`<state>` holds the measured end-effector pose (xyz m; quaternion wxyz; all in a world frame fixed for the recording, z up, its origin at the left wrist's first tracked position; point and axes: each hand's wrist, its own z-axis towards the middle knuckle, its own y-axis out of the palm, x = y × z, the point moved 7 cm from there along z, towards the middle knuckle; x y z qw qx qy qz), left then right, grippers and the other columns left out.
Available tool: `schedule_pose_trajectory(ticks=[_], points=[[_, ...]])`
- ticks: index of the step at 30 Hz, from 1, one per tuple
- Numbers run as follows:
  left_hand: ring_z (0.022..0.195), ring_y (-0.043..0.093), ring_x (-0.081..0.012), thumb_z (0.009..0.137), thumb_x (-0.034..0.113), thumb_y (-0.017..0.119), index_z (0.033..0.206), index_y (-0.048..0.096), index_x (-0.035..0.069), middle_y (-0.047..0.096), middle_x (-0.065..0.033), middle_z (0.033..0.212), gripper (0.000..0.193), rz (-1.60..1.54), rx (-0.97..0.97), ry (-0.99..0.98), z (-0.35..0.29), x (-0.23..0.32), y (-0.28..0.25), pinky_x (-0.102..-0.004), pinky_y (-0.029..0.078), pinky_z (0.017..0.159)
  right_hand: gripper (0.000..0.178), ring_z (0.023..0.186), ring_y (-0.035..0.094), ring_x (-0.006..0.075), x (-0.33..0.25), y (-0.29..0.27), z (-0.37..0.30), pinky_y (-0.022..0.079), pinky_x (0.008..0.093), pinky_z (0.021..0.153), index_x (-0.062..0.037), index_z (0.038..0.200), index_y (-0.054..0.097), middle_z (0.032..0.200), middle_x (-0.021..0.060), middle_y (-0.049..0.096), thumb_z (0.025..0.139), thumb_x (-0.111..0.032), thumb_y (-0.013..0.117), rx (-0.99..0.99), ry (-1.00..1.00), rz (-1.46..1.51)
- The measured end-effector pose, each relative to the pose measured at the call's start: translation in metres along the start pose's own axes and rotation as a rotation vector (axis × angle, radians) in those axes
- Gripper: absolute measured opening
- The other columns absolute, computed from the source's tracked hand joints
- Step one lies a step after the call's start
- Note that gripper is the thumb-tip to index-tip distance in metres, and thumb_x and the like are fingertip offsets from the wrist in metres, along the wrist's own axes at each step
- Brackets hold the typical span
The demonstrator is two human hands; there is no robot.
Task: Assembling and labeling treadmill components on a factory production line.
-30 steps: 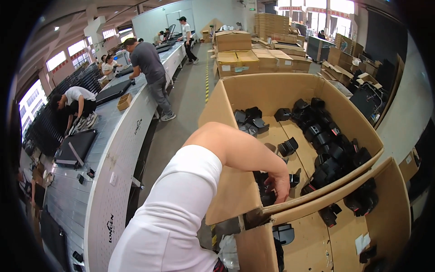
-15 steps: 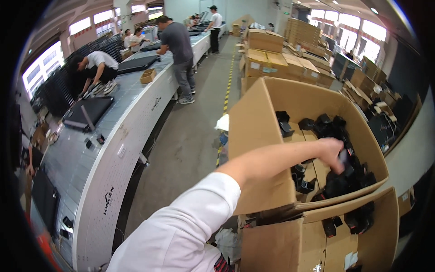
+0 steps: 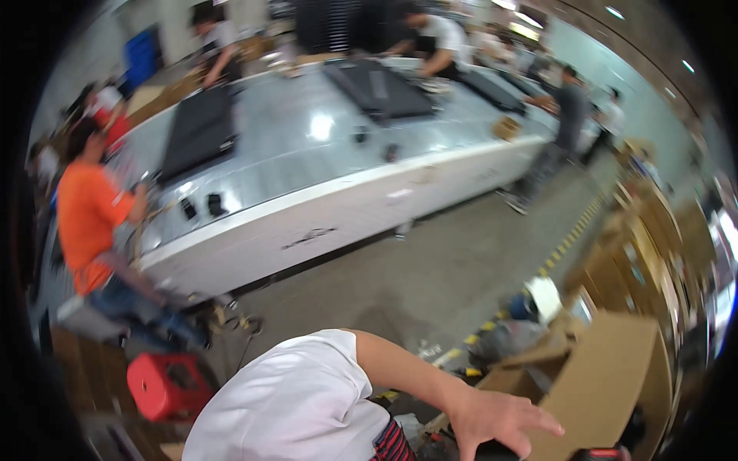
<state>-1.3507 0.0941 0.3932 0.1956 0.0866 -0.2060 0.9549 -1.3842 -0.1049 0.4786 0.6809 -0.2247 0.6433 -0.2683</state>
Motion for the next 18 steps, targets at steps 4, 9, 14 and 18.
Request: schedule_pose_trajectory(ticks=[4, 9, 14, 18], points=[[0.106, 0.04, -0.0395, 0.053, 0.056, 0.069, 0.094, 0.058, 0.014, 0.042, -0.0193, 0.115, 0.06, 0.453, -0.038, -0.2, -0.105, 0.033, -0.077, -0.048, 0.036, 0.08, 0.042, 0.1, 0.046, 0.0208, -0.038, 0.201, 0.061, 0.036, 0.0312, 0.086, 0.0009, 0.12, 0.042, 0.114, 0.0126, 0.047, 0.085, -0.021, 0.049, -0.352, -0.117, 0.178], [0.094, 0.048, -0.0335, 0.057, 0.043, 0.076, 0.099, 0.057, 0.009, 0.051, -0.0157, 0.103, 0.058, 0.27, 0.192, -0.524, -0.214, 0.107, -0.208, -0.0403, 0.038, 0.078, 0.046, 0.104, 0.046, 0.025, -0.075, 0.426, 0.086, 0.037, 0.0366, 0.088, -0.0014, 0.124, 0.035, 0.116, 0.0136, 0.045, 0.086, -0.024, 0.047, -0.749, 0.011, 0.585], [0.103, 0.044, -0.018, 0.061, 0.021, 0.073, 0.118, 0.043, 0.004, 0.042, -0.0099, 0.117, 0.067, -0.487, 1.061, -0.947, -0.342, 0.135, -0.29, -0.0303, 0.036, 0.088, 0.054, 0.099, 0.049, 0.0214, -0.164, 0.566, 0.056, 0.04, 0.0326, 0.085, 0.0033, 0.122, 0.037, 0.112, 0.0138, 0.049, 0.077, -0.014, 0.061, -0.819, -0.666, 0.375], [0.101, 0.045, -0.0149, 0.065, 0.025, 0.071, 0.12, 0.039, 0.003, 0.048, -0.006, 0.11, 0.068, -0.428, 1.315, -0.848, -0.403, 0.155, -0.342, -0.0289, 0.036, 0.088, 0.06, 0.097, 0.05, 0.0203, -0.186, 0.646, 0.058, 0.04, 0.0318, 0.085, 0.0032, 0.123, 0.033, 0.111, 0.0144, 0.048, 0.073, -0.003, 0.065, -0.996, -0.713, 0.331]])
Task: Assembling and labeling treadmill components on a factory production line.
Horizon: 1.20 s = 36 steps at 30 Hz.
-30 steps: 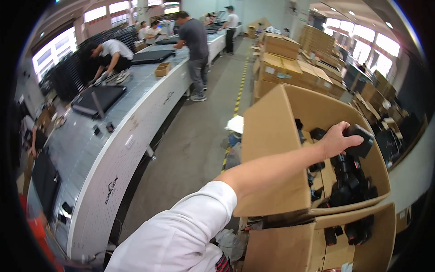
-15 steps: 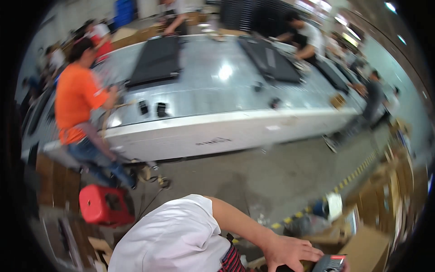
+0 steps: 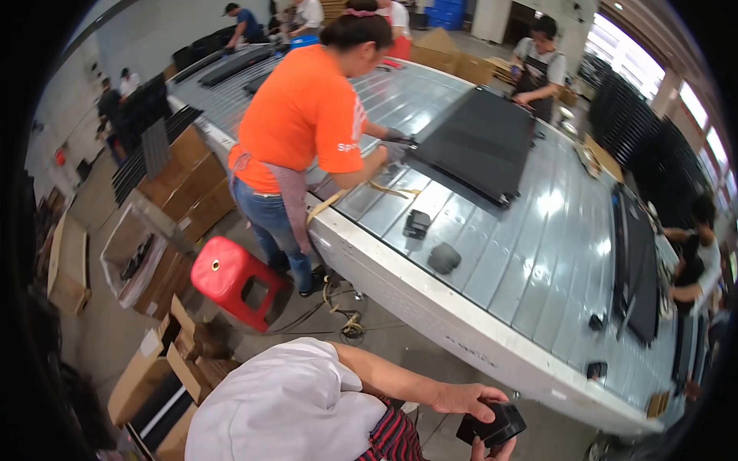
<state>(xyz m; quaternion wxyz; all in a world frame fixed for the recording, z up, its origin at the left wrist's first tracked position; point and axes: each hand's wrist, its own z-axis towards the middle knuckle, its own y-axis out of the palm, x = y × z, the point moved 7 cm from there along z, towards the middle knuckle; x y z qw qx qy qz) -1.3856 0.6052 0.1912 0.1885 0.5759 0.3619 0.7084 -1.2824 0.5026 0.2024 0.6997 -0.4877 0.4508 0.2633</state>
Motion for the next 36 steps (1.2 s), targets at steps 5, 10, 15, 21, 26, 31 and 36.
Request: schedule_pose_trajectory(ticks=[5, 10, 15, 21, 26, 31, 36], points=[[0.1, 0.045, -0.0139, 0.065, 0.024, 0.071, 0.119, 0.039, 0.003, 0.05, -0.0052, 0.107, 0.066, 0.058, 0.029, 0.09, 0.028, 0.028, -0.053, -0.0284, 0.036, 0.088, 0.05, 0.098, 0.05, 0.0197, 0.023, 0.022, 0.096, 0.041, 0.0316, 0.084, 0.0041, 0.119, 0.039, 0.109, 0.013, 0.05, 0.077, -0.008, 0.062, -0.226, -0.156, 0.197], [0.1, 0.045, -0.0132, 0.066, 0.02, 0.069, 0.122, 0.037, 0.004, 0.048, -0.0052, 0.11, 0.066, 0.111, 0.31, 0.015, 0.035, 0.068, -0.124, -0.0267, 0.039, 0.083, 0.05, 0.097, 0.05, 0.0172, 0.025, 0.068, 0.197, 0.039, 0.0279, 0.084, 0.0028, 0.117, 0.042, 0.106, 0.0087, 0.052, 0.072, -0.008, 0.061, -0.423, 0.05, 0.304], [0.098, 0.046, -0.0121, 0.069, 0.014, 0.064, 0.125, 0.033, 0.005, 0.048, -0.004, 0.111, 0.064, 0.159, 0.524, 0.153, 0.039, 0.122, -0.159, -0.0251, 0.041, 0.078, 0.045, 0.093, 0.05, 0.0144, 0.024, 0.108, 0.268, 0.039, 0.0269, 0.082, 0.0018, 0.114, 0.045, 0.102, 0.0065, 0.053, 0.071, -0.003, 0.058, -0.631, 0.181, 0.439], [0.102, 0.045, -0.014, 0.071, 0.014, 0.064, 0.124, 0.032, 0.004, 0.046, -0.0048, 0.114, 0.063, 0.125, 0.749, 0.306, -0.001, 0.143, -0.19, -0.0299, 0.038, 0.086, 0.044, 0.094, 0.05, 0.0159, 0.009, 0.177, 0.302, 0.039, 0.027, 0.083, 0.0028, 0.113, 0.045, 0.101, 0.008, 0.054, 0.071, -0.002, 0.055, -0.798, 0.173, 0.456], [0.092, 0.05, -0.0118, 0.069, 0.018, 0.068, 0.115, 0.038, 0.003, 0.052, -0.0034, 0.103, 0.058, 0.402, 0.697, 0.295, 0.019, 0.161, -0.237, -0.0272, 0.04, 0.082, 0.041, 0.093, 0.049, 0.018, 0.026, 0.252, 0.334, 0.04, 0.0289, 0.081, -0.0012, 0.115, 0.042, 0.104, 0.0109, 0.051, 0.078, -0.014, 0.055, -0.994, -0.138, 0.39], [0.084, 0.052, -0.0159, 0.063, 0.031, 0.076, 0.103, 0.053, 0.0, 0.058, -0.0067, 0.093, 0.056, 0.46, 1.001, 0.467, -0.022, 0.174, -0.214, -0.0285, 0.042, 0.071, 0.054, 0.105, 0.043, 0.0223, 0.029, 0.278, 0.34, 0.035, 0.0316, 0.089, -0.0083, 0.123, 0.037, 0.115, 0.0145, 0.044, 0.076, -0.023, 0.058, -1.117, -0.549, 0.144], [0.088, 0.053, -0.0175, 0.063, 0.028, 0.076, 0.11, 0.049, 0.001, 0.057, -0.0096, 0.096, 0.06, 0.445, 1.175, 0.644, -0.049, 0.175, -0.239, -0.0302, 0.043, 0.073, 0.067, 0.118, 0.036, 0.0266, 0.023, 0.274, 0.361, 0.03, 0.0342, 0.097, -0.0154, 0.13, 0.031, 0.127, 0.0182, 0.037, 0.074, -0.033, 0.062, -1.063, -0.895, -0.09]])
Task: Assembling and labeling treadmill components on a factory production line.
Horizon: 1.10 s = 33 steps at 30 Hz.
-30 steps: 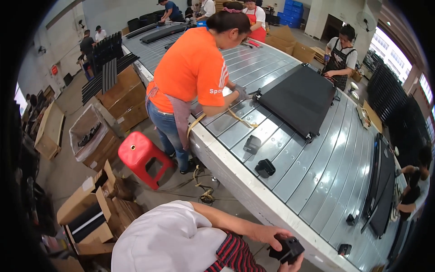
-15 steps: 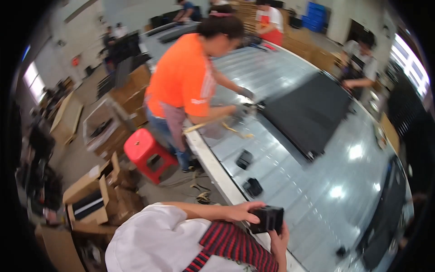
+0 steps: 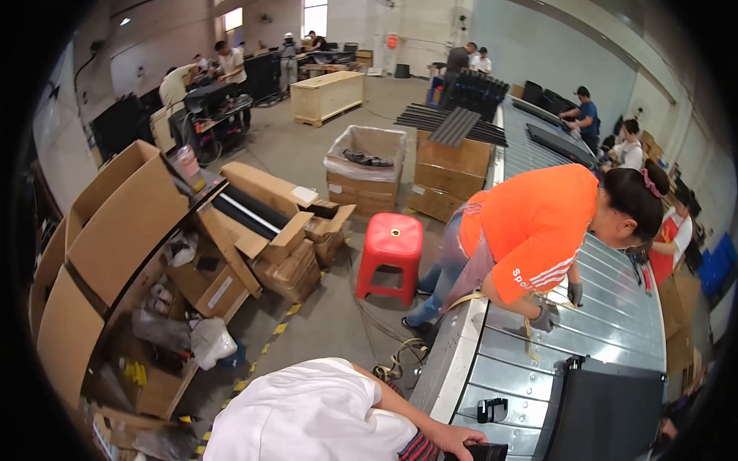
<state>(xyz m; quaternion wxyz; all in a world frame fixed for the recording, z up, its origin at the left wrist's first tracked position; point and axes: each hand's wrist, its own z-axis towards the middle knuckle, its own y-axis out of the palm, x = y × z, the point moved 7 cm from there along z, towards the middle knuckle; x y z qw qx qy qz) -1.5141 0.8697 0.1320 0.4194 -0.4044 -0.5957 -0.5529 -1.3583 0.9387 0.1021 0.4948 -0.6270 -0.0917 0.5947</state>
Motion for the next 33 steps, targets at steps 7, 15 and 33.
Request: schedule_pose_trajectory(ticks=[7, 15, 33], points=[[0.085, 0.052, -0.0151, 0.065, 0.032, 0.069, 0.113, 0.04, 0.006, 0.052, -0.0066, 0.098, 0.061, -0.193, 0.127, -0.007, 0.003, 0.01, -0.025, -0.0283, 0.044, 0.073, 0.046, 0.099, 0.046, 0.0278, -0.104, -0.027, 0.057, 0.035, 0.0311, 0.085, 0.0045, 0.113, 0.048, 0.107, 0.0196, 0.051, 0.087, -0.033, 0.041, -0.05, 0.505, 0.625], [0.09, 0.055, -0.0156, 0.071, 0.028, 0.066, 0.119, 0.035, 0.004, 0.052, -0.0075, 0.102, 0.062, -0.3, 0.274, -0.067, 0.028, 0.04, -0.096, -0.0304, 0.046, 0.078, 0.029, 0.069, 0.056, 0.0135, -0.022, 0.016, 0.044, 0.045, 0.0225, 0.058, 0.0026, 0.107, 0.049, 0.088, 0.012, 0.059, 0.085, -0.016, 0.051, 0.225, 0.591, 1.048], [0.09, 0.049, -0.0236, 0.061, 0.017, 0.068, 0.108, 0.045, 0.008, 0.048, -0.0103, 0.101, 0.053, -0.459, 0.201, 0.043, 0.302, -0.005, -0.646, -0.0333, 0.042, 0.081, 0.023, 0.067, 0.055, 0.0093, -0.006, 0.042, 0.061, 0.045, 0.0219, 0.06, 0.0033, 0.097, 0.056, 0.076, 0.006, 0.061, 0.08, -0.012, 0.056, 0.611, 1.016, 0.727]])
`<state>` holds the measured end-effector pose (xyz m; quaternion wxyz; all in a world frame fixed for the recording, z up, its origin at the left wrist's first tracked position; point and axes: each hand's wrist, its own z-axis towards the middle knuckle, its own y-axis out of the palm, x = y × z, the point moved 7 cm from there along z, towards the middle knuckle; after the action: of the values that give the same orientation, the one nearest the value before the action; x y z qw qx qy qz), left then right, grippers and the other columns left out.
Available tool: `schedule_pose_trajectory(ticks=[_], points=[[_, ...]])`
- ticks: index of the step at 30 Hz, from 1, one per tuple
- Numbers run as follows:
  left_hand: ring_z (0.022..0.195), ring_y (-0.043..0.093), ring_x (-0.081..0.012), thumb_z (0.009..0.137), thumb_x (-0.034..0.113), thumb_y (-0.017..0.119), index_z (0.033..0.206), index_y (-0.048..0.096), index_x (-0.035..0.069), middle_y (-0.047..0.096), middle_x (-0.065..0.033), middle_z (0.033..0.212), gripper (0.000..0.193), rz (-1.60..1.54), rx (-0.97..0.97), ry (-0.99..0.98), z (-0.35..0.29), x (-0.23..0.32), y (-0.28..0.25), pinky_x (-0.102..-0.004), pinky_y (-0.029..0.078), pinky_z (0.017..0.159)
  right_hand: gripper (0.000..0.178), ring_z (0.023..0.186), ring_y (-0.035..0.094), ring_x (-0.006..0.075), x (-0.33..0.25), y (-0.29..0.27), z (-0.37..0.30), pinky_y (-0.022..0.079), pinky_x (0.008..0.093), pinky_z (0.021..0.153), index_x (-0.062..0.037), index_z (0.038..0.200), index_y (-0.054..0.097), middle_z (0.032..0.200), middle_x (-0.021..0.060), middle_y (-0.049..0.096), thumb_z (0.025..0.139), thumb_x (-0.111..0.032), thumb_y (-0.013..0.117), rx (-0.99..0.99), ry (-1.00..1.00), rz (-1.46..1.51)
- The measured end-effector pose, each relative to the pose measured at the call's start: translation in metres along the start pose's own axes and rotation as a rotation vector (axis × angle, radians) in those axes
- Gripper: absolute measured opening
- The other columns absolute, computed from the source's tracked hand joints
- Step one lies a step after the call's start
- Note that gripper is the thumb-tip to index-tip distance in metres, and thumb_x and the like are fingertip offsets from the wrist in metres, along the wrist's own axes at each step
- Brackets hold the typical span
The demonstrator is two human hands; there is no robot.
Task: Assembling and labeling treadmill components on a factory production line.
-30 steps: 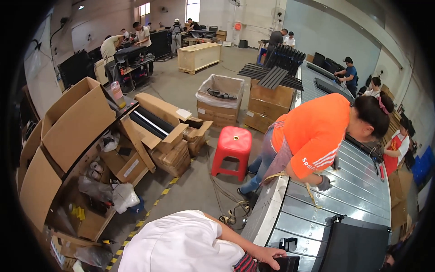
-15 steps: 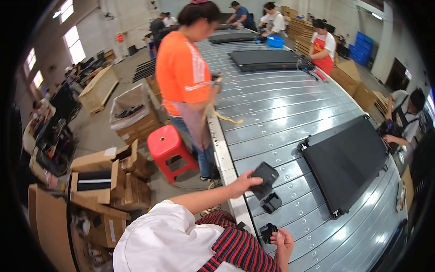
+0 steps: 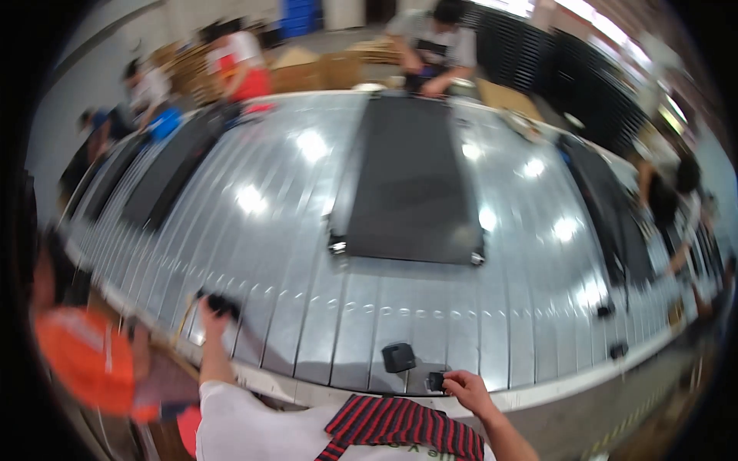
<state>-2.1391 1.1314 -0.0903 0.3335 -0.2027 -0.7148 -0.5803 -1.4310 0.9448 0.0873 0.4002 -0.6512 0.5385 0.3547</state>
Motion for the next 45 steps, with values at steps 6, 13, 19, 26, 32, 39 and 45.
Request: schedule_pose_trajectory(ticks=[6, 13, 19, 26, 32, 39, 45], points=[[0.1, 0.047, -0.0233, 0.064, 0.058, 0.06, 0.114, 0.042, 0.011, 0.045, -0.0116, 0.111, 0.07, 0.131, 0.872, -0.077, 0.04, 0.007, 0.029, -0.0353, 0.042, 0.082, 0.026, 0.067, 0.057, 0.0113, 0.04, -0.029, -0.034, 0.046, 0.024, 0.06, 0.0008, 0.095, 0.058, 0.076, 0.0077, 0.061, 0.079, -0.019, 0.058, 0.28, 0.133, 0.004], [0.068, 0.057, -0.0146, 0.085, 0.03, 0.049, 0.093, 0.051, 0.014, 0.058, -0.0033, 0.081, 0.018, 0.328, -0.151, -0.539, -0.124, -0.222, 0.356, -0.0246, 0.047, 0.059, 0.03, 0.079, 0.059, 0.0248, 0.094, -0.004, -0.096, 0.046, 0.0319, 0.071, -0.0048, 0.095, 0.058, 0.083, 0.0135, 0.062, 0.079, -0.029, 0.054, 0.19, 0.018, -0.232], [0.07, 0.058, -0.0168, 0.086, 0.018, 0.049, 0.103, 0.048, -0.001, 0.059, -0.012, 0.084, 0.025, 0.66, -0.961, -0.884, -0.387, -0.357, 0.514, -0.0261, 0.048, 0.063, 0.031, 0.079, 0.059, 0.025, 0.148, -0.056, -0.182, 0.046, 0.032, 0.071, -0.0043, 0.095, 0.058, 0.083, 0.0136, 0.061, 0.079, -0.03, 0.054, 0.365, -0.038, -0.126], [0.076, 0.057, -0.0131, 0.083, 0.013, 0.055, 0.104, 0.05, -0.001, 0.06, -0.0095, 0.088, 0.026, 0.878, -1.46, -1.269, -0.617, -0.476, 0.561, -0.0231, 0.046, 0.068, 0.031, 0.077, 0.06, 0.0196, 0.272, -0.159, -0.365, 0.047, 0.0282, 0.071, -0.0043, 0.094, 0.061, 0.084, 0.0106, 0.063, 0.077, -0.03, 0.057, 0.783, 0.136, 0.141], [0.076, 0.056, -0.0105, 0.082, 0.014, 0.058, 0.102, 0.052, 0.0, 0.059, -0.006, 0.087, 0.025, 0.973, -1.692, -1.382, -0.761, -0.567, 0.63, -0.0219, 0.046, 0.07, 0.026, 0.07, 0.056, 0.0089, 0.298, -0.267, -0.465, 0.046, 0.0237, 0.062, -0.0001, 0.097, 0.058, 0.079, 0.0043, 0.06, 0.081, -0.021, 0.056, 1.045, 0.045, 0.48], [0.072, 0.057, -0.0106, 0.08, 0.014, 0.06, 0.098, 0.054, 0.001, 0.061, -0.0061, 0.083, 0.023, 0.968, -1.847, -1.328, -0.884, -0.72, 0.725, -0.0226, 0.047, 0.066, 0.027, 0.066, 0.058, 0.011, 0.51, -0.399, -0.606, 0.047, 0.0247, 0.06, 0.0006, 0.095, 0.059, 0.076, 0.0056, 0.062, 0.079, -0.021, 0.059, 1.376, 0.355, 0.488], [0.07, 0.057, -0.012, 0.079, 0.018, 0.061, 0.103, 0.05, 0.002, 0.06, -0.0068, 0.084, 0.031, 0.976, -1.783, -1.204, -0.989, -0.859, 0.877, -0.0238, 0.047, 0.063, 0.022, 0.055, 0.06, 0.0142, 0.716, -0.345, -0.771, 0.048, 0.0294, 0.051, -0.0127, 0.053, 0.063, 0.058, 0.0027, 0.062, 0.066, -0.024, 0.05, 1.585, 1.264, 0.57]])
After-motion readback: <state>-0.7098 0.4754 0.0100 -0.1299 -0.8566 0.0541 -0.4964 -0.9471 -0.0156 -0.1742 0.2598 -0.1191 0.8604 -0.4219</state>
